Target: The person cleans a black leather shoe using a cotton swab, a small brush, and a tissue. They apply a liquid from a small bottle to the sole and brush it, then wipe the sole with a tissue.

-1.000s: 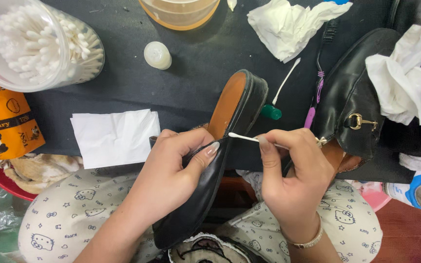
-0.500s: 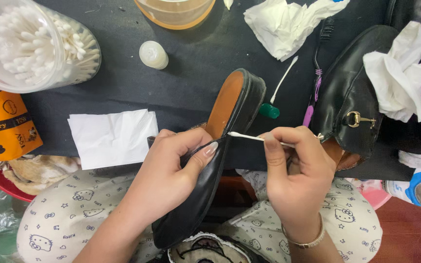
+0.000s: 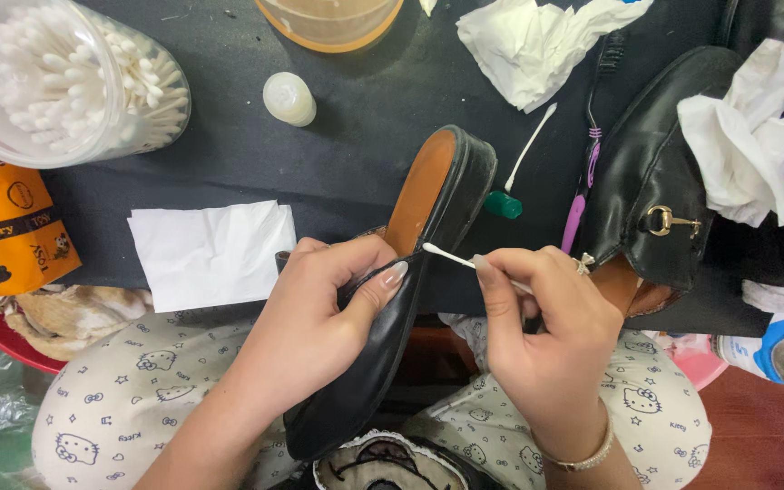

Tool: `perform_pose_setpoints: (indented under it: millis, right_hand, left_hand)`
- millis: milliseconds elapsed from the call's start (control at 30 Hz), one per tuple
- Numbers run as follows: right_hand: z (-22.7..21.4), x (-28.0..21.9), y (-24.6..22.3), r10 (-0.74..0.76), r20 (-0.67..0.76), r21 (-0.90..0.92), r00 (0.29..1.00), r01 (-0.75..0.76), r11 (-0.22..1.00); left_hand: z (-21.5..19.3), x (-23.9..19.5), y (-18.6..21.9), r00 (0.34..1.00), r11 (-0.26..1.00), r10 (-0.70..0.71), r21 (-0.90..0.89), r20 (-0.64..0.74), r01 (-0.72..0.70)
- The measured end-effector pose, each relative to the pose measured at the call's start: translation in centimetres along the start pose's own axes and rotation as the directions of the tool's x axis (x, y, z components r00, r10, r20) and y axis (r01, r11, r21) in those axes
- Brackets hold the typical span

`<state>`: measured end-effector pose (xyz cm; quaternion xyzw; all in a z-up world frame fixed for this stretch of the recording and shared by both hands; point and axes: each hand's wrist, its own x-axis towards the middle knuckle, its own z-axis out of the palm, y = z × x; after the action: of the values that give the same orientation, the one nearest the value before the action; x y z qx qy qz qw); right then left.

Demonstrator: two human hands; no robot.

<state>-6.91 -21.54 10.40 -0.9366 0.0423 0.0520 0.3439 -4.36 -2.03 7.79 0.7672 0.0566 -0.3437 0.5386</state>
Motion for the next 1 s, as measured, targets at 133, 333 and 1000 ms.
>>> perform_pose_setpoints:
  millis: [133, 333, 1000]
  right_hand:
    - [0.2, -0.2, 0.5, 0.227, 0.049, 0.173, 0.973, -0.232, 0.957]
    - [0.1, -0.4, 1.3, 0.467, 0.202, 0.442, 0.861, -0.506, 0.741]
    - [-0.5, -1.2, 0.6, 0.277, -0.031, 0.203, 0.96, -0.266, 0.942]
  left_hand:
    - [0.0, 0.0, 0.0, 1.0, 1.0, -0.015, 0.002, 0.01, 0.015]
    - [-0.1, 0.0, 0.0, 1.0, 1.0, -0.019, -0.009, 0.01, 0.019]
    - [0.1, -0.3, 0.3, 0.998, 0.997, 0.069, 0.033, 0.012, -0.07]
